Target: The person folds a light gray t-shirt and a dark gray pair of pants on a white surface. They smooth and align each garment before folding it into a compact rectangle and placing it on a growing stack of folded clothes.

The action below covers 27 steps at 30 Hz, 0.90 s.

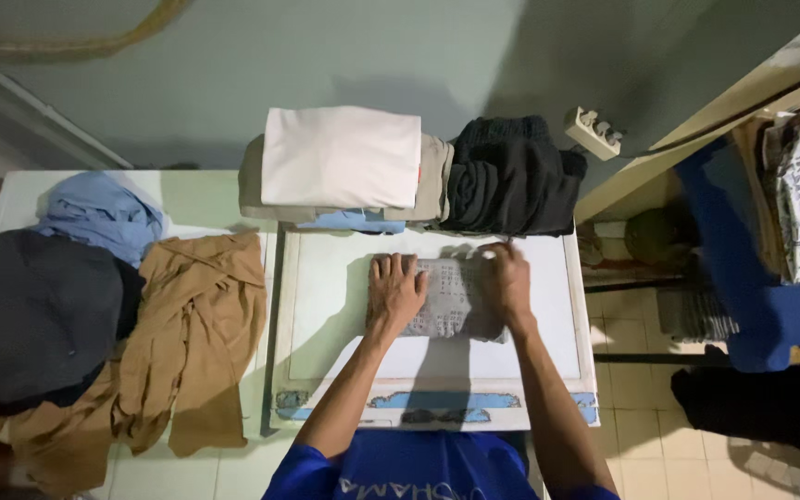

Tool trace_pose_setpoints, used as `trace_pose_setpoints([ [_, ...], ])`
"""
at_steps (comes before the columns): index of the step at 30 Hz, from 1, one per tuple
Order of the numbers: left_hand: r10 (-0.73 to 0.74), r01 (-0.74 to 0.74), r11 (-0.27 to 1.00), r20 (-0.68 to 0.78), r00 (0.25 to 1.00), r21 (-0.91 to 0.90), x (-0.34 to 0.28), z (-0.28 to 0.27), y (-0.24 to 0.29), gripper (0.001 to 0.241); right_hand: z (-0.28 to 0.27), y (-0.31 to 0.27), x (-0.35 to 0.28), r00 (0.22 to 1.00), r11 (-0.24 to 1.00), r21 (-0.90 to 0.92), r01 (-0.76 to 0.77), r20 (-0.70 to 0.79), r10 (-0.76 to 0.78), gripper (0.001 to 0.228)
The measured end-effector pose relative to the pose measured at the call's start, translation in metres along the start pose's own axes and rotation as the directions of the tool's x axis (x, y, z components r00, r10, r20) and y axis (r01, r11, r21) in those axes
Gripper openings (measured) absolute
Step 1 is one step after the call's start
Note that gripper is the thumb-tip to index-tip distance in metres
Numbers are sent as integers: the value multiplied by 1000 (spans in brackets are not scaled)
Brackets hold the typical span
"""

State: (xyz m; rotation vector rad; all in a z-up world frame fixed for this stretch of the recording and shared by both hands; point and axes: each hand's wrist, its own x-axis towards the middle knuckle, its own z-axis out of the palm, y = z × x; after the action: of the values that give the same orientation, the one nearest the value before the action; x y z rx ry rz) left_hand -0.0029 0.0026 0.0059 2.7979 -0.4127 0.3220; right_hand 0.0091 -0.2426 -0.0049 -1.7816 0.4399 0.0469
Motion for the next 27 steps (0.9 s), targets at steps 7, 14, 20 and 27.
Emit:
trace_pose_setpoints([
  [7,3,5,995,77,997,-100,-1,-3,-5,44,12,-9,-29,888,577,-730,367,91,-450,36],
  [14,78,-71,971,18,997,-228,-6,22,-32,47,7,-2,-30,919,672,-670,316,40,-392,36],
  [20,10,-12,997,-23,1000,-78,-10,36,-38,46,19,9,-27,805,424,-836,348,35,-592,40],
  [27,111,-111,985,-6,994,-136,-24,30,5,54,68,7,-61,785,477,-699,533,199,-586,48],
])
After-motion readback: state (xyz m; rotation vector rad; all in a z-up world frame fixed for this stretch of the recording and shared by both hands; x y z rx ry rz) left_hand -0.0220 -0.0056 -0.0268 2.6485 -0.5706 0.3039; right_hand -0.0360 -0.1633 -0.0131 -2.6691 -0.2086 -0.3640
